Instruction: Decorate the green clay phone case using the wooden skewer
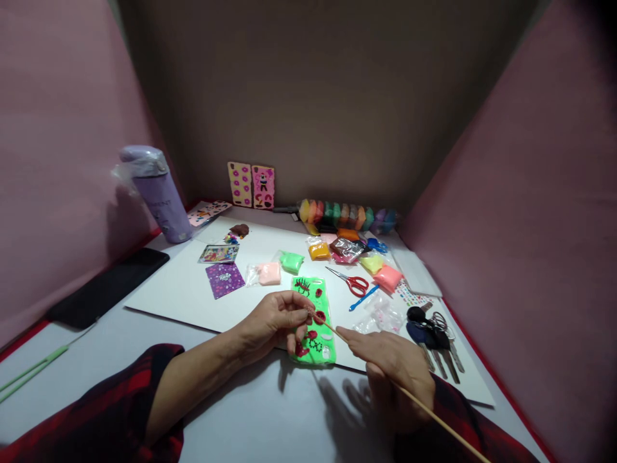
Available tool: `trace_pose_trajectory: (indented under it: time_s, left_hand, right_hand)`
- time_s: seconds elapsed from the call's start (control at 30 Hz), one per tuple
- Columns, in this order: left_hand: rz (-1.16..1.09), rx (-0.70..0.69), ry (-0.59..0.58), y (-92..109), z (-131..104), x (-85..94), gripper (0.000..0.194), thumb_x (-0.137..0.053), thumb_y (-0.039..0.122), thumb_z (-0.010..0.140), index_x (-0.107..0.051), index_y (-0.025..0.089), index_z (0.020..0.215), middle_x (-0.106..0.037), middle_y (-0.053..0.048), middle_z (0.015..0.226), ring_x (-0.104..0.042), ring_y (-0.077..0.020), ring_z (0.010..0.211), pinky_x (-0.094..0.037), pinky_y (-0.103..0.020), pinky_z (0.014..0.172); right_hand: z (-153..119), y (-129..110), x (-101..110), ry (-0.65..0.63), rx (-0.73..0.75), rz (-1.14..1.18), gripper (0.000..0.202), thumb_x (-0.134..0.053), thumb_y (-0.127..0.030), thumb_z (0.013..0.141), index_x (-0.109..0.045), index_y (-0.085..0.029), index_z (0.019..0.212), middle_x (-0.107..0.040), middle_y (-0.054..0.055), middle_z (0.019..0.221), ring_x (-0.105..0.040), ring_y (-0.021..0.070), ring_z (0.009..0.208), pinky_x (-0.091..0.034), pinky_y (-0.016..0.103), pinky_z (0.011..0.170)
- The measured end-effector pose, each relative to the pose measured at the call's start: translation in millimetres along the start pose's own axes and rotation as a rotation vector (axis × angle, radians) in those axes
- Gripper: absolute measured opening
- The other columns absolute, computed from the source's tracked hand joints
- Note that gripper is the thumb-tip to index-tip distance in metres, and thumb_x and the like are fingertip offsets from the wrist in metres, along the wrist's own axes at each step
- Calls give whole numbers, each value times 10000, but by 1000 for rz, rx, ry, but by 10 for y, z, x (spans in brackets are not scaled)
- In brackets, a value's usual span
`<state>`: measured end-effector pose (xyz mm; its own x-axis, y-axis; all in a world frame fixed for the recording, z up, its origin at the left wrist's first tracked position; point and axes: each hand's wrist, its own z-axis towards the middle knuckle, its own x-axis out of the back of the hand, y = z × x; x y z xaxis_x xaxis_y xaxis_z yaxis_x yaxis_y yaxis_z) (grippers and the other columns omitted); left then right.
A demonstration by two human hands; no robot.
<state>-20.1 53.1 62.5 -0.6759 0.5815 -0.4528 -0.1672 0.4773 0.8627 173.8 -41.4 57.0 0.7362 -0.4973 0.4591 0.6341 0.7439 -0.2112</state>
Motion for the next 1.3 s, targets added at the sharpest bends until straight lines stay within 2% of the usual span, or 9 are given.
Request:
trace_pose_trajectory:
  time_s: [0.13, 0.33, 0.57, 0.77, 1.0, 1.3]
  left_hand:
    - [7, 3, -1, -9, 4, 2, 225, -697, 268, 746, -564, 126, 859, -616, -1, 528, -522, -68, 346, -390, -131, 349]
    - [10, 3, 3, -11, -9, 7, 213, -691, 268, 750, -566, 133, 858, -615, 6, 530, -514, -63, 348, -391, -132, 353]
    - [27, 7, 18, 14, -5, -32, 201, -697, 254, 738, -571, 130, 835, -603, 10, 506, -497, -59, 336, -369, -122, 331]
    - [47, -13, 24, -9, -4, -40, 181, -686, 234, 749, -559, 137, 833, -619, 15, 524, -519, -68, 338, -439, -153, 366]
    - [14, -8, 22, -3, -6, -32, 194, -692, 235, 742, -557, 129, 833, -615, 6, 512, -514, -68, 341, -402, -127, 322]
    - [26, -22, 10, -19, 4, -25, 203, -699, 231, 739, -559, 133, 847, -617, 13, 523, -516, -66, 347, -407, -129, 327]
  right_hand:
    - [-32, 15, -1, -22, -10, 4, 266, -406, -160, 873, -611, -150, 1042, -722, 106, 971, -696, 178, 744, -538, 310, 583]
    - [75, -68, 10, 66, -8, -3, 260, -372, -173, 903, -619, -158, 986, -736, 94, 889, -694, 178, 694, -515, 299, 519]
    - [54, -50, 6, 49, -15, 21, 270, -381, -183, 899, -614, -163, 1034, -735, 91, 900, -696, 178, 722, -526, 301, 533]
    - [-54, 30, 10, -63, 5, 3, 278, -422, -162, 871, -592, -148, 1091, -711, 113, 1013, -691, 171, 762, -534, 303, 590]
    - [11, -38, -3, 33, -17, 16, 287, -384, -162, 886, -601, -159, 1074, -729, 98, 924, -691, 177, 747, -522, 307, 553]
    - [-38, 9, 8, -36, -5, -13, 272, -391, -176, 888, -591, -162, 1072, -719, 104, 991, -688, 163, 721, -523, 297, 575]
